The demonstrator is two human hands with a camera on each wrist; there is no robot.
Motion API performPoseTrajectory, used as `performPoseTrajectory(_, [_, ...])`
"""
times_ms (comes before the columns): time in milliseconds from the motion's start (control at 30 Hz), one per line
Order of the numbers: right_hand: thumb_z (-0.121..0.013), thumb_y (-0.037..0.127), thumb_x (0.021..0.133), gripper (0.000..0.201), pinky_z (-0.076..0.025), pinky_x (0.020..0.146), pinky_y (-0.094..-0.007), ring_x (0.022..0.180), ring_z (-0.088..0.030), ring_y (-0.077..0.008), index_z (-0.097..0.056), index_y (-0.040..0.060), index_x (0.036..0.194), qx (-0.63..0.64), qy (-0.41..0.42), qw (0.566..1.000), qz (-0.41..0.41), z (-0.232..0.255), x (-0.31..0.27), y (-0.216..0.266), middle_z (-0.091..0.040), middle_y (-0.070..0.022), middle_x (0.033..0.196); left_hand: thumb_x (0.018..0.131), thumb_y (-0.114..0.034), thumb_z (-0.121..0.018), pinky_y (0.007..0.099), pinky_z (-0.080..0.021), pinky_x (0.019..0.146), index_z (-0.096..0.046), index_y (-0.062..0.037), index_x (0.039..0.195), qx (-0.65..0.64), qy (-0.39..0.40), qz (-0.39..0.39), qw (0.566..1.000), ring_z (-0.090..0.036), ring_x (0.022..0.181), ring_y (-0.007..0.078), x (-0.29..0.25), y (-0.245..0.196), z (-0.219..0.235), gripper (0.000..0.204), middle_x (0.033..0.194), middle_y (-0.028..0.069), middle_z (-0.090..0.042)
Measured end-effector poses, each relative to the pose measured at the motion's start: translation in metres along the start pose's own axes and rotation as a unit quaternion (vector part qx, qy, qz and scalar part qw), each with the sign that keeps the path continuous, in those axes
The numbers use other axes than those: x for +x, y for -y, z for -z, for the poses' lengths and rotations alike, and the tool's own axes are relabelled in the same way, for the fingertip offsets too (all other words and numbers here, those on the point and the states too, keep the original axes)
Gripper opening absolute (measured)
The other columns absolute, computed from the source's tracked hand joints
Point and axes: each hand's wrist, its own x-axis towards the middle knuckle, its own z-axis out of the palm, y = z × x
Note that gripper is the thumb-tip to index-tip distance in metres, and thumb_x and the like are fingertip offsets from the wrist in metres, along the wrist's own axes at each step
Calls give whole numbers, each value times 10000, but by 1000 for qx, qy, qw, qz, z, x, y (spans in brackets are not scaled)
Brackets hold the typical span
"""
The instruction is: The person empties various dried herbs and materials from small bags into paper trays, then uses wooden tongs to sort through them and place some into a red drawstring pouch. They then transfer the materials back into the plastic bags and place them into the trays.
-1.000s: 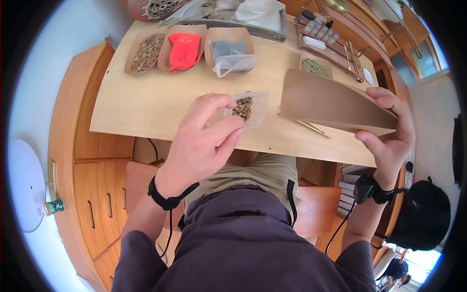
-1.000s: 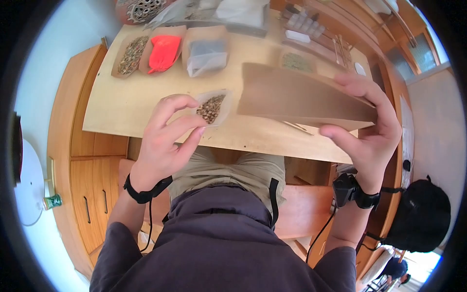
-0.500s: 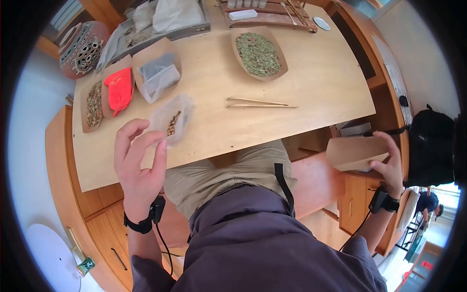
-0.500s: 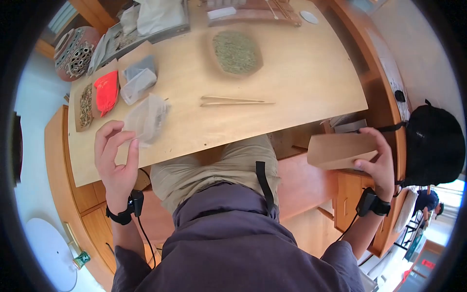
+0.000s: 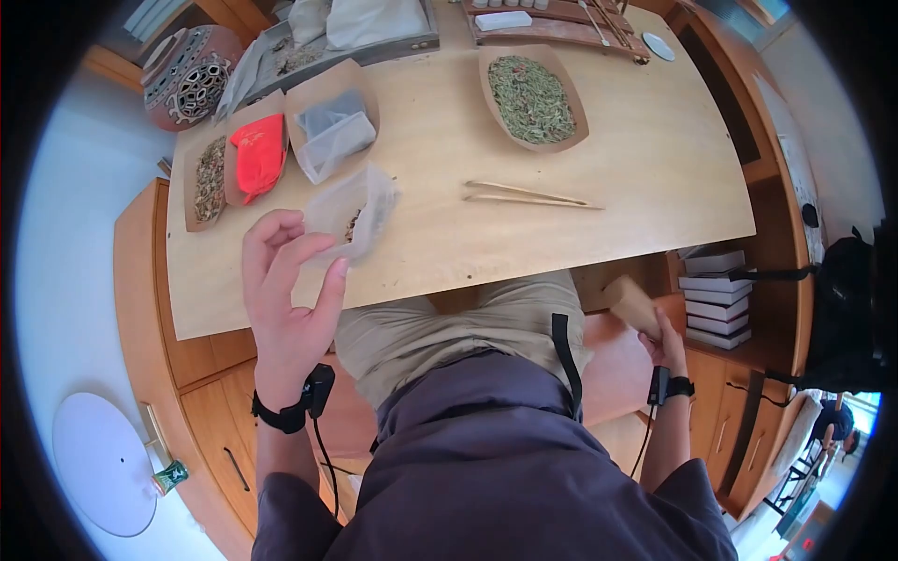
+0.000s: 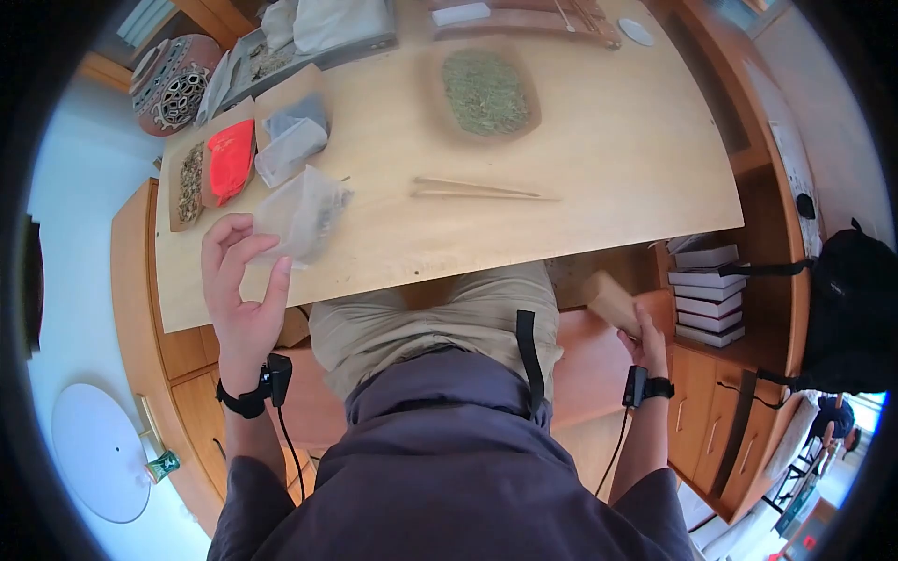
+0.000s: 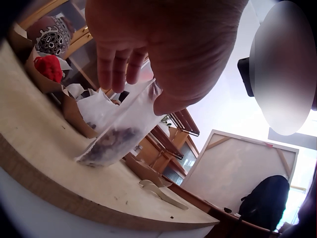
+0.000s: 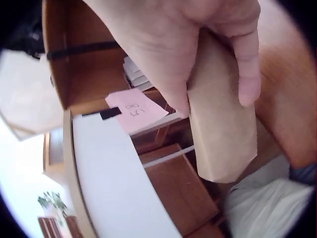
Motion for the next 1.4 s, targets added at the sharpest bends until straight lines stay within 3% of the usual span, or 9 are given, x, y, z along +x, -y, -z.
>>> performPoseTrajectory(267, [-781, 457, 939, 568, -637, 682, -291, 803, -726, -164, -701, -45, 1191, -185, 11, 980, 69, -20, -74, 41, -731, -92, 1042, 794, -21, -831, 415, -526, 952, -683, -49, 1034, -4, 5, 1, 1000, -628, 1097, 316, 4, -3, -9, 283, 1260, 152, -585])
performPoseTrajectory(367, [-792, 486, 922, 608, -635, 665, -298, 804, -736, -164, -701, -60, 1176, -164, 161, 970, 75, -1, -113, 90, -744, -92, 995, 796, -12, -832, 419, -500, 1003, -644, -56, 1007, -14, 14, 9, 1000, -626, 1127, 310, 1, -1, -10, 286, 1256, 148, -611])
performPoseTrajectory(467, [-813, 576, 869, 763, -620, 669, -294, 837, -745, -162, -671, -83, 1228, -138, 224, 940, 216, -20, -156, 138, -756, -116, 1014, 812, 6, -826, 401, -500, 999, -619, -52, 993, -34, 3, 19, 999, -638, 1120, 302, -5, 1, -14, 281, 1231, 150, -645])
performPoseTrajectory(667, [-791, 381, 934, 742, -615, 852, -301, 1125, -693, -184, -537, -69, 1467, -90, 269, 902, 327, -179, -214, 205, -654, -155, 1344, 816, 18, -830, 371, -543, 860, -625, -31, 944, -50, -62, 18, 997, -687, 991, 320, -18, -1, -12, 246, 1113, 165, -701])
performPoseTrajectory(733, [-783, 165, 950, 648, -622, 915, -357, 1117, -696, -211, -509, -102, 1472, -77, 320, 878, 347, -234, -215, 215, -651, -192, 1326, 807, 11, -839, 373, -554, 819, -633, -26, 926, -51, -88, 11, 995, -697, 948, 331, -24, -3, -6, 241, 1079, 173, -708])
performPoseTrajectory(867, [-810, 218, 943, 710, -600, 861, -310, 1055, -699, -191, -485, -130, 1470, -136, 340, 852, 373, -324, -217, 223, -682, -174, 1260, 813, 25, -826, 368, -552, 809, -614, -23, 922, -49, -115, 15, 992, -695, 939, 325, -46, -7, 15, 243, 1062, 178, -704])
performPoseTrajectory(1233, [-839, 215, 883, 679, -568, 742, -317, 771, -661, -119, -568, -8, 1464, -338, 222, 721, 562, -396, -177, 232, -685, -172, 1267, 848, 40, -786, 367, -549, 822, -591, -30, 952, -47, -142, 82, 985, -697, 951, 305, -87, 4, 43, 232, 1069, 172, -704])
performPoseTrajectory(1333, [-818, 183, 879, 539, -571, 859, -383, 974, -680, -292, -631, 36, 1362, -320, 170, 740, 567, -376, -197, 230, -631, -196, 1328, 854, 40, -782, 369, -550, 836, -588, -32, 954, -73, -141, 90, 983, -698, 959, 307, -82, 7, 39, 230, 1084, 173, -707])
performPoseTrajectory(1400, [-829, 173, 871, 530, -569, 829, -368, 920, -656, -266, -638, 41, 1348, -276, 142, 712, 630, -361, -204, 226, -602, -183, 1351, 856, 38, -782, 373, -551, 845, -585, -32, 956, -93, -135, 88, 983, -699, 965, 309, -76, 7, 35, 231, 1092, 175, -710])
